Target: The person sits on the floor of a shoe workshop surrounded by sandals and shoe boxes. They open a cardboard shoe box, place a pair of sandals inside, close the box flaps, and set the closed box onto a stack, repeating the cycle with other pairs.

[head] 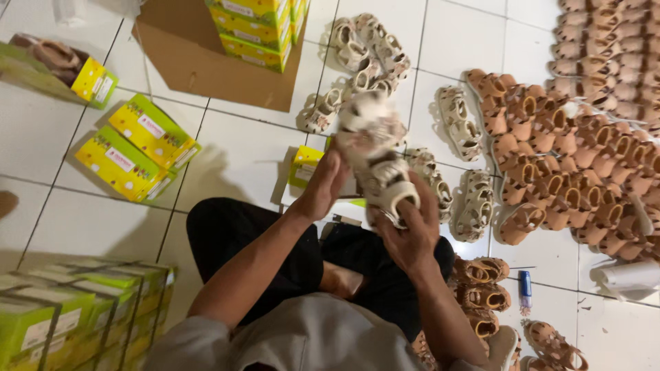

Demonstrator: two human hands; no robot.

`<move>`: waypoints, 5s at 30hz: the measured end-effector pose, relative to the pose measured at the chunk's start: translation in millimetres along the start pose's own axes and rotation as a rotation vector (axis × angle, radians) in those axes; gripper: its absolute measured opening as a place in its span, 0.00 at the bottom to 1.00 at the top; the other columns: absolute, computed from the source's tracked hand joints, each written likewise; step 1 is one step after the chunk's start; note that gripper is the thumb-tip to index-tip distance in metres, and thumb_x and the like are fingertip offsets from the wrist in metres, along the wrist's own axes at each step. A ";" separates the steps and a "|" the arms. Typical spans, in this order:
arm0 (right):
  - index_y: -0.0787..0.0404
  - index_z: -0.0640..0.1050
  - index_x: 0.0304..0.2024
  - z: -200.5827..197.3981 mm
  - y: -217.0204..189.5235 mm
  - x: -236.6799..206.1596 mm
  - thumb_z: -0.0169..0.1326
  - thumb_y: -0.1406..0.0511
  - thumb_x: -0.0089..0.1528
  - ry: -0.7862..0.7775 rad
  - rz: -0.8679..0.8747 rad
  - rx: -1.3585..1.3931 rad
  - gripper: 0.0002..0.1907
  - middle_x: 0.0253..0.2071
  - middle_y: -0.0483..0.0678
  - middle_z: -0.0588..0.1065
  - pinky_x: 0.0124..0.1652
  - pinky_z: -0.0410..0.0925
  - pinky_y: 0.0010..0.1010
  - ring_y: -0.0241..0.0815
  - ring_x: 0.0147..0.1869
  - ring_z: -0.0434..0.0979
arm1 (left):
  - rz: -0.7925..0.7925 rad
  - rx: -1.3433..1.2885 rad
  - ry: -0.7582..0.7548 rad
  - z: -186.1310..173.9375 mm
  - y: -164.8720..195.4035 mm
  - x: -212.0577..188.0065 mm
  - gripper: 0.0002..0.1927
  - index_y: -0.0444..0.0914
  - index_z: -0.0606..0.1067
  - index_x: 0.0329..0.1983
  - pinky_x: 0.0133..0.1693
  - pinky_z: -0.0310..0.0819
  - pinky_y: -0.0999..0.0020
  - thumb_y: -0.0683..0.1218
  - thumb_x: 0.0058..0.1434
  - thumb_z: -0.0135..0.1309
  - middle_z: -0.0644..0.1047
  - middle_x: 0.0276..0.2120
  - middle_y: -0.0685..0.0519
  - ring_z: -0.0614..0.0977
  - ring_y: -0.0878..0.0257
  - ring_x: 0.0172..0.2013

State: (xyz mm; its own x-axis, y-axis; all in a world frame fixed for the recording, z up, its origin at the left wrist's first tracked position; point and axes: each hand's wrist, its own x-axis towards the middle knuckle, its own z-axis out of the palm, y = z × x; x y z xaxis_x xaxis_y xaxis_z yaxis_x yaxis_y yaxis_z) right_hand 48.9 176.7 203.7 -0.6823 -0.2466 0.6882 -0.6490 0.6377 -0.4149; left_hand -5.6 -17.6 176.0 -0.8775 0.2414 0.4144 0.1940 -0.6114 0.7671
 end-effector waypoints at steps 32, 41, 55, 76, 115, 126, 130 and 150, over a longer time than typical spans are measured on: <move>0.70 0.66 0.67 7.4 46.1 -125.3 0.56 0.65 0.64 0.169 1.195 1.537 0.30 0.59 0.55 0.75 0.63 0.69 0.40 0.47 0.63 0.77 | -0.570 -0.788 0.071 -52.0 -42.8 -125.3 0.44 0.32 0.63 0.73 0.36 0.85 0.63 0.73 0.72 0.37 0.80 0.54 0.34 0.87 0.52 0.40; 0.64 0.57 0.73 27.0 38.1 -135.4 0.51 0.57 0.68 -0.049 1.312 1.075 0.36 0.64 0.52 0.71 0.58 0.72 0.39 0.44 0.64 0.74 | -0.791 -0.552 0.216 -25.5 -90.0 -154.4 0.37 0.34 0.62 0.71 0.45 0.84 0.60 0.67 0.73 0.39 0.78 0.55 0.43 0.85 0.56 0.44; 0.68 0.58 0.71 -5.8 66.9 -126.5 0.66 0.65 0.57 -0.038 1.142 1.002 0.45 0.61 0.58 0.72 0.59 0.74 0.47 0.52 0.64 0.76 | -0.729 0.743 -0.168 -53.5 -102.7 -115.5 0.48 0.39 0.47 0.79 0.66 0.56 0.50 0.70 0.67 0.44 0.56 0.73 0.37 0.59 0.43 0.71; 0.60 0.70 0.60 127.3 161.8 -62.1 0.60 0.58 0.63 -0.806 0.138 -0.128 0.26 0.48 0.59 0.80 0.41 0.75 0.44 0.56 0.45 0.81 | -0.748 1.032 -0.321 -95.5 -80.1 -83.5 0.38 0.40 0.70 0.63 0.52 0.73 0.52 0.69 0.60 0.54 0.79 0.49 0.37 0.79 0.43 0.52; 0.65 0.75 0.56 7.7 98.1 -75.8 0.67 0.65 0.60 -0.540 0.914 0.919 0.24 0.55 0.52 0.76 0.58 0.76 0.39 0.45 0.59 0.79 | -0.682 0.912 0.374 -77.6 -90.4 -96.1 0.43 0.38 0.49 0.76 0.36 0.84 0.64 0.66 0.69 0.46 0.80 0.50 0.42 0.87 0.57 0.36; 0.59 0.79 0.56 88.1 144.7 -37.7 0.71 0.61 0.53 -0.892 0.481 0.302 0.29 0.54 0.51 0.79 0.45 0.72 0.36 0.44 0.50 0.79 | -0.735 0.766 0.393 -95.1 -180.6 -131.9 0.43 0.34 0.46 0.76 0.44 0.80 0.57 0.52 0.66 0.53 0.81 0.44 0.38 0.85 0.50 0.43; 0.61 0.79 0.53 92.8 144.8 -40.4 0.70 0.60 0.54 -0.836 0.416 0.309 0.26 0.54 0.53 0.78 0.50 0.72 0.40 0.51 0.56 0.78 | -0.747 0.800 0.415 -94.1 -181.8 -132.3 0.42 0.34 0.47 0.76 0.43 0.80 0.54 0.53 0.67 0.52 0.79 0.47 0.35 0.84 0.47 0.45; 0.59 0.80 0.48 110.5 123.3 -50.7 0.70 0.56 0.54 -0.827 0.153 -0.119 0.24 0.51 0.54 0.75 0.54 0.68 0.47 0.58 0.59 0.72 | -0.454 1.132 0.391 -86.6 -193.6 -135.1 0.48 0.25 0.44 0.73 0.56 0.71 0.42 0.60 0.77 0.60 0.64 0.62 0.17 0.72 0.28 0.58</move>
State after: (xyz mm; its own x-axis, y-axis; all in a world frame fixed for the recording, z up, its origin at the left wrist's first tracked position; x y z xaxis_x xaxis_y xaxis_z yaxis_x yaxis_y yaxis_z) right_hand -33.7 187.2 51.9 -0.8160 -0.5762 -0.0456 -0.5217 0.7683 -0.3708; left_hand 37.4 2.9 -70.9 -0.9953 -0.0951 -0.0157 -0.0608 0.4927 0.8680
